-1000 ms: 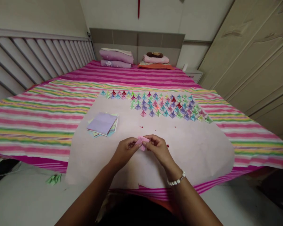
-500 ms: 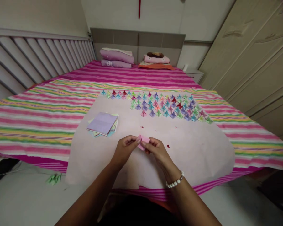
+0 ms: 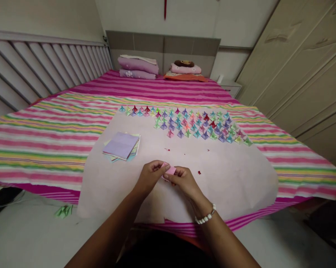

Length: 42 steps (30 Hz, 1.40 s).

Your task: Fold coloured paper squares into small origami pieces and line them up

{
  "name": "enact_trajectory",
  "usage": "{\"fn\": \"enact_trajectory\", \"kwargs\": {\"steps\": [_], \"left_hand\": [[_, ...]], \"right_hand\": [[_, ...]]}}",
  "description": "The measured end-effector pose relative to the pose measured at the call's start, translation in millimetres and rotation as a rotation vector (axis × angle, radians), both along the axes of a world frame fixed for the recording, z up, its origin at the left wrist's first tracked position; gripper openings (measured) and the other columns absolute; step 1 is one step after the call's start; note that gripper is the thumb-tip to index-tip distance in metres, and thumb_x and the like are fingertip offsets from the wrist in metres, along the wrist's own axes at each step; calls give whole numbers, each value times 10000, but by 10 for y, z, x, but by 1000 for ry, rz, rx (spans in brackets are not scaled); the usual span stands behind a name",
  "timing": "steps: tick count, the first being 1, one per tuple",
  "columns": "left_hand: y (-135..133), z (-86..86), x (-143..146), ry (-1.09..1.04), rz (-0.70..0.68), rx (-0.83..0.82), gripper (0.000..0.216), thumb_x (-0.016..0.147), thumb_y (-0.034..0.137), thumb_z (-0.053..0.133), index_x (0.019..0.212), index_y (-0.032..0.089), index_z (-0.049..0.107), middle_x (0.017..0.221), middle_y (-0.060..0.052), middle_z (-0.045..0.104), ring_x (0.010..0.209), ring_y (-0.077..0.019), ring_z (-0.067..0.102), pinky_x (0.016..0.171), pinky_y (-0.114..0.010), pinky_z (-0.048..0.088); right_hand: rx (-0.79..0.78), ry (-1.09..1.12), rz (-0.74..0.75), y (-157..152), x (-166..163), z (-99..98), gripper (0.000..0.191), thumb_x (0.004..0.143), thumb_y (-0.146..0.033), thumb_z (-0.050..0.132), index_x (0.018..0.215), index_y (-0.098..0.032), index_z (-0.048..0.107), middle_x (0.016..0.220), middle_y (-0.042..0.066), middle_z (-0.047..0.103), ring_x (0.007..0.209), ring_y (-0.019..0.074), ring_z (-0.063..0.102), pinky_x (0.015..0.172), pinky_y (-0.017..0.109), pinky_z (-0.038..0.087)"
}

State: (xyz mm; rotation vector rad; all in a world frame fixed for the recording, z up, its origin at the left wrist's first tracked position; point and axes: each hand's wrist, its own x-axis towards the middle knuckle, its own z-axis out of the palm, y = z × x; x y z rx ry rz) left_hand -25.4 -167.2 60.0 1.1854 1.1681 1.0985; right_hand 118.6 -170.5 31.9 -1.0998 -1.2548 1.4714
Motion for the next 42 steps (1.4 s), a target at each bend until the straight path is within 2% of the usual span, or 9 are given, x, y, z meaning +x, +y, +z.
{"fn": "enact_trajectory", "kwargs": {"steps": [4,7,14,20,23,26,28,34,42], "left_hand": [[-14,12,-13,57,28,33,302,740,429,662,624,153,619,546,29,559,563,-109,504,573,-236,399],[-2,-31,-23,16,93,58,316,738,432,670,597,167,572,551,46,500,565,-97,452,564,-224,372],[13,-113,-20,-125,86,-34,351,738,471,659,599,175,532,534,51,470,525,-96,444,540,-227,373],[-18,-1,-9,56,124,73,312,726,416,671,582,164,558,544,47,480,545,-88,431,528,-217,358],[-16,-3,0,54,95,96,229,717,381,682,734,159,627,652,27,558,620,-103,516,590,-224,413],[-12,-50,-12,-35,85,121,465,648,298,748,1065,182,578,926,-18,621,740,-125,603,668,-250,474],[-17,-84,-38,-62,76,143,505,638,260,763,1081,194,532,1033,-42,615,753,-123,622,689,-260,487],[-39,-118,-102,-148,-108,72,264,749,274,695,962,166,581,755,-12,673,685,-128,632,686,-256,489],[-48,-59,-52,-130,-48,86,249,705,292,730,898,138,699,767,-16,699,721,-136,617,701,-251,496]], "right_hand": [[-23,25,48,-21,-12,22,329,652,-455,771,573,-163,641,528,-4,631,441,86,466,470,226,347],[-32,32,97,-36,-29,43,359,661,-487,754,552,-170,625,579,17,680,438,87,482,473,227,373],[-11,46,143,-53,-21,43,317,672,-454,754,594,-175,624,606,12,689,475,100,528,504,231,415],[-16,102,113,-54,6,53,259,633,-404,792,645,-178,665,621,4,688,556,122,577,567,248,440],[-37,129,65,-36,13,46,280,641,-395,789,569,-174,633,603,16,692,534,114,568,568,246,439],[-37,146,11,-12,28,39,294,626,-391,802,559,-172,618,578,10,682,502,102,549,543,234,421],[-35,150,-14,1,41,37,299,626,-388,804,557,-169,613,564,5,672,494,96,542,536,226,413],[-29,154,-35,12,43,22,297,617,-376,813,553,-163,616,565,8,673,491,91,539,525,217,407],[-27,129,-15,-9,20,43,296,646,-406,787,578,-168,625,587,12,672,505,102,540,529,237,422]]}}
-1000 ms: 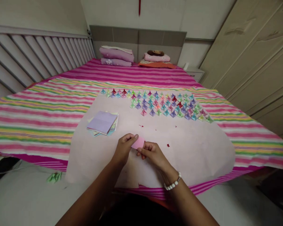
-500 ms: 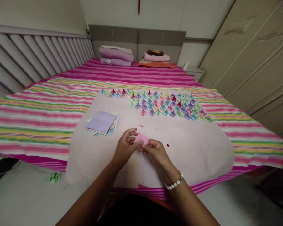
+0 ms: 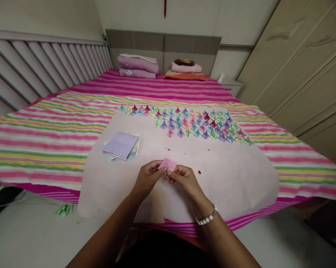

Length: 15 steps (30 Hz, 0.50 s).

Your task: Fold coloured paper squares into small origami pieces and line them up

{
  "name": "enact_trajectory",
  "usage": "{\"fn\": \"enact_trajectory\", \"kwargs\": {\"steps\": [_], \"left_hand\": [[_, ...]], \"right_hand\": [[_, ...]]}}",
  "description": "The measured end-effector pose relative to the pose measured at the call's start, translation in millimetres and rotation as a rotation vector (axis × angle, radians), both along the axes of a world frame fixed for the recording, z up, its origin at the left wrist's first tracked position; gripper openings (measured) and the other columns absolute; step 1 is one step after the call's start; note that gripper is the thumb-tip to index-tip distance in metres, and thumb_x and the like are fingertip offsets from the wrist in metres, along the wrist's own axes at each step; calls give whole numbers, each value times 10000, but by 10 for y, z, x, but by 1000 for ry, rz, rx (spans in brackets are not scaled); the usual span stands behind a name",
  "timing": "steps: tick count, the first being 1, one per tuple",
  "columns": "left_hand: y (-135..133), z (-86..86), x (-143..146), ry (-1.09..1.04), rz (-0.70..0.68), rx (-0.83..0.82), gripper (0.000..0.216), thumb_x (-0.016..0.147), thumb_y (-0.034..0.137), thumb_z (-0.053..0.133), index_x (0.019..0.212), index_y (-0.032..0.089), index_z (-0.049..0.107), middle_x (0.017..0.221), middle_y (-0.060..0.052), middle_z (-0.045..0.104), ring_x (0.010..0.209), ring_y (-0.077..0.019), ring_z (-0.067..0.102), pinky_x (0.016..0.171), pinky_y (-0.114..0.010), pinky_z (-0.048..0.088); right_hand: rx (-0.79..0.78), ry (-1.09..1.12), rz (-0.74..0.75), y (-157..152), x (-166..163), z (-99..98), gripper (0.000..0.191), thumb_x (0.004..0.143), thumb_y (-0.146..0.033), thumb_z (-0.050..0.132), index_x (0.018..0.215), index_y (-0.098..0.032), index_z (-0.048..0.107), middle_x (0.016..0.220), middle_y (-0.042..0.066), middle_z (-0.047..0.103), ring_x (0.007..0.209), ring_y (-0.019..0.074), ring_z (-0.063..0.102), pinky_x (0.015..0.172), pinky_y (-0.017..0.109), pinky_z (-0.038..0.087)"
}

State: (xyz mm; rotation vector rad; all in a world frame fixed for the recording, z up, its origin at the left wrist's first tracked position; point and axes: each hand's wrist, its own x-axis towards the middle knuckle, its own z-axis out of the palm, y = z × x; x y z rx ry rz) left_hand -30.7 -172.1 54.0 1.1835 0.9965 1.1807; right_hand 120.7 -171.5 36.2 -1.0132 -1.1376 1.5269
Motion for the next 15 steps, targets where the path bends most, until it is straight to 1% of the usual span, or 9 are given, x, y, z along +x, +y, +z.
{"fn": "enact_trajectory", "kwargs": {"steps": [2,4,5,7,9,12,15], "left_hand": [[-5,12,1,7,21,-19,254,694,304,738,884,138,711,751,-13,695,704,-133,608,685,-247,490],[-10,23,-6,10,39,-30,257,683,312,746,872,140,718,734,-11,688,699,-128,599,675,-240,481],[-12,30,-11,13,46,-34,257,677,316,751,863,141,720,720,-9,682,688,-124,591,665,-235,476],[-19,52,-18,23,51,-44,260,668,329,757,845,142,723,681,-1,663,646,-110,566,633,-225,464],[-28,83,-22,35,55,-53,265,656,341,766,827,143,722,654,6,645,610,-99,543,601,-216,450],[-41,136,-26,55,56,-62,267,651,352,768,818,149,718,610,19,615,575,-90,516,570,-208,434],[-47,161,-38,82,39,-64,242,673,349,748,813,155,716,573,30,587,546,-84,491,553,-207,426]], "right_hand": [[22,-13,-15,-2,3,2,271,652,-393,787,613,-171,635,555,-11,630,499,101,521,515,236,407],[46,13,-57,2,5,-3,249,635,-363,803,728,-178,664,573,-33,606,494,95,504,504,233,399],[55,39,-84,6,6,-9,284,622,-343,813,815,-187,674,609,-40,606,498,91,502,504,233,401],[62,92,-132,12,6,-22,415,606,-305,825,978,-217,664,704,-45,613,515,83,511,520,234,416],[59,107,-142,16,6,-35,493,611,-284,823,1070,-242,646,757,-40,609,566,92,544,568,246,443],[110,35,-153,20,14,-48,499,626,-276,815,1099,-253,659,816,-11,617,700,133,589,668,283,472],[201,-62,-216,24,33,-41,443,648,-284,796,1078,-260,690,833,1,617,724,144,571,695,303,467]]}}
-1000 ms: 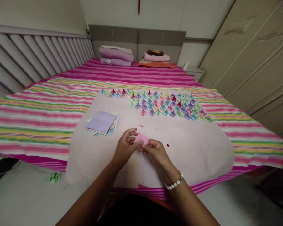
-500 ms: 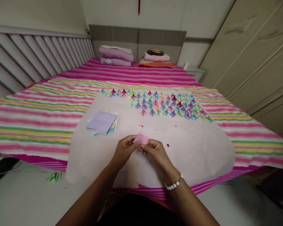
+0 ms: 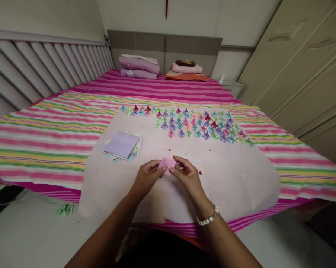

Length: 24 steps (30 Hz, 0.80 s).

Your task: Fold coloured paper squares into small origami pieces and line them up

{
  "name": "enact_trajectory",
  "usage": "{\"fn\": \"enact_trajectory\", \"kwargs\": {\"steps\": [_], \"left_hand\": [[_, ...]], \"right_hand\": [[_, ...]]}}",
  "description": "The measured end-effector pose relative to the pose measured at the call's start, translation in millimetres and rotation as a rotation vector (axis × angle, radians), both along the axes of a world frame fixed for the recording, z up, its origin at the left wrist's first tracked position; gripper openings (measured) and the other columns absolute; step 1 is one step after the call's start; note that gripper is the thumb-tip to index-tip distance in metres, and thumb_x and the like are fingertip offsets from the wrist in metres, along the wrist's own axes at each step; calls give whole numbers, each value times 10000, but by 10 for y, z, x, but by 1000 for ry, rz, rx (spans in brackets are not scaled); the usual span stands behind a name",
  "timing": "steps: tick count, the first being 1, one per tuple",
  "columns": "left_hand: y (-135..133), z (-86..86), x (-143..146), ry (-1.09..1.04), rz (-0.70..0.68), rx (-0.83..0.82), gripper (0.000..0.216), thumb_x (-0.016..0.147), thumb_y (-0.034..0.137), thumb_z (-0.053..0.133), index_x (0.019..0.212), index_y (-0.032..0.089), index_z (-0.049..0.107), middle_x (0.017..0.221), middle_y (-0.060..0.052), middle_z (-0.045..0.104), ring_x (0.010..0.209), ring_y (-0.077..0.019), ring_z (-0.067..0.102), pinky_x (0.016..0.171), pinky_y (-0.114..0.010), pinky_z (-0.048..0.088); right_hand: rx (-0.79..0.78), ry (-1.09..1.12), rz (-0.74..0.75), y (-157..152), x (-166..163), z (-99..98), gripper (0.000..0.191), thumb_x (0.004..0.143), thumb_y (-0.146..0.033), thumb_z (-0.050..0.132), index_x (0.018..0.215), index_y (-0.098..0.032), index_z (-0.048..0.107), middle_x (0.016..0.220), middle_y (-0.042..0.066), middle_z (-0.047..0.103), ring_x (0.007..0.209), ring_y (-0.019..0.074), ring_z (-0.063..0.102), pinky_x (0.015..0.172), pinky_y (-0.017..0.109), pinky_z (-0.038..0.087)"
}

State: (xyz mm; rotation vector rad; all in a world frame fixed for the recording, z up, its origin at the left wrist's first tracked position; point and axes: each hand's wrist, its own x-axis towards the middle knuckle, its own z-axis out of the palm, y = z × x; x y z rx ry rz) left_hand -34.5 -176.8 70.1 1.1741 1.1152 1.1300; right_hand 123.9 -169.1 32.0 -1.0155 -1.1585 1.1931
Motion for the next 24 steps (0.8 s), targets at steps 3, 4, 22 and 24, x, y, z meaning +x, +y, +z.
{"fn": "enact_trajectory", "kwargs": {"steps": [3,4,22,24], "left_hand": [[2,-18,-13,16,-32,15,229,687,337,734,825,155,720,632,15,623,586,-88,516,578,-206,435],[3,-30,-16,19,-38,20,232,691,333,732,838,154,721,657,10,634,606,-90,526,590,-206,439],[-7,-2,-6,-30,-38,11,252,686,297,731,887,145,715,654,4,642,605,-95,533,600,-215,446],[-11,1,3,-41,-17,7,249,679,298,733,877,147,715,608,19,614,569,-87,507,577,-212,433]], "right_hand": [[74,-102,-37,6,22,30,351,670,-287,777,1016,-263,721,851,17,648,813,178,584,785,346,454],[103,-148,-53,8,28,42,318,669,-281,778,983,-264,733,883,28,660,876,196,585,821,360,442],[-3,8,59,-11,6,91,253,683,-288,763,914,-200,708,521,-55,567,471,99,512,493,233,403],[-18,43,68,-2,6,69,244,670,-295,773,884,-199,708,496,-58,570,450,102,519,487,234,409]]}}
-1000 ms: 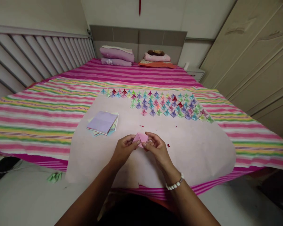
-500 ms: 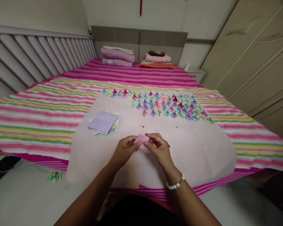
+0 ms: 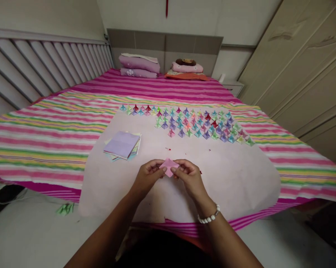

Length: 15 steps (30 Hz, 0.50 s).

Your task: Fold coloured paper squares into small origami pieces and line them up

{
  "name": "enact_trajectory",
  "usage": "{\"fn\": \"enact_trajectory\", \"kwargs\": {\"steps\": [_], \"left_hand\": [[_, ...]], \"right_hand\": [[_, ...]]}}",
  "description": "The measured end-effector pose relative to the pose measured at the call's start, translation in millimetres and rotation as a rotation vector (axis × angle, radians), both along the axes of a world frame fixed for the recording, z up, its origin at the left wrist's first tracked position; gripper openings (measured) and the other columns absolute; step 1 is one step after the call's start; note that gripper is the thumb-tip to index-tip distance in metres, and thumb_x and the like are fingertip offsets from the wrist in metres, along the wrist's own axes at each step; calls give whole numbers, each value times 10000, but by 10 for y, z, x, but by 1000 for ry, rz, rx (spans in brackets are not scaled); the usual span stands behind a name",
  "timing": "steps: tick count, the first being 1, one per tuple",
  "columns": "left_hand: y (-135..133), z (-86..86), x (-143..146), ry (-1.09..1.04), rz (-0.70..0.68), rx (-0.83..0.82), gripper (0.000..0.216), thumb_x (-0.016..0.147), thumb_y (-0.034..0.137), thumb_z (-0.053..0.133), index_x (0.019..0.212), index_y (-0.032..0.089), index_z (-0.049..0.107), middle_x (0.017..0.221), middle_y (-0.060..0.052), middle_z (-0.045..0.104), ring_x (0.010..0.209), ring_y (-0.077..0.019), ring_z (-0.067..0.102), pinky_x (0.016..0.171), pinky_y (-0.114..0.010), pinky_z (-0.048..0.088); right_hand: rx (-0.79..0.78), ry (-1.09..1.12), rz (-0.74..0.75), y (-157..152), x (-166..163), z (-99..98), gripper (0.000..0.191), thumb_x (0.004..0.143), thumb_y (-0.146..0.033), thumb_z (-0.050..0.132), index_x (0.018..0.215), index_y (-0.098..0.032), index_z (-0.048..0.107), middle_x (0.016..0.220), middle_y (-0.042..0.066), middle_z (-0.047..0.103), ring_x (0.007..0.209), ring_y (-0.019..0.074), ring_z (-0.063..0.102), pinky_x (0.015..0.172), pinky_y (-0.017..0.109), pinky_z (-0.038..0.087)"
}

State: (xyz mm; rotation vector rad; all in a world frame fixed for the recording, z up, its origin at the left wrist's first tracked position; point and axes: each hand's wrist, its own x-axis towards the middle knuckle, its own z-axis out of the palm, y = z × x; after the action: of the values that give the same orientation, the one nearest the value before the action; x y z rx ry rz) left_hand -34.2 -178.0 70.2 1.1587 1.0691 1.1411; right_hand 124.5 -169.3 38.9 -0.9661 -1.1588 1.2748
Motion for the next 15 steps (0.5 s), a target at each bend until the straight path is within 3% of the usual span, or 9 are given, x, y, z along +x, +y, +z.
{"fn": "enact_trajectory", "kwargs": {"steps": [9,15], "left_hand": [[15,-167,-8,-86,32,-12,218,702,292,724,886,175,726,695,-1,638,630,-102,537,641,-236,440],[10,-135,5,-180,21,-68,131,675,224,702,793,180,741,678,-2,645,644,-99,538,664,-236,435]], "right_hand": [[-90,130,66,-9,14,23,142,691,-286,748,807,-209,727,503,-28,630,450,122,560,506,262,455],[-86,221,86,-31,6,59,79,680,-183,699,750,-211,723,555,-24,652,491,119,584,526,254,461]]}}
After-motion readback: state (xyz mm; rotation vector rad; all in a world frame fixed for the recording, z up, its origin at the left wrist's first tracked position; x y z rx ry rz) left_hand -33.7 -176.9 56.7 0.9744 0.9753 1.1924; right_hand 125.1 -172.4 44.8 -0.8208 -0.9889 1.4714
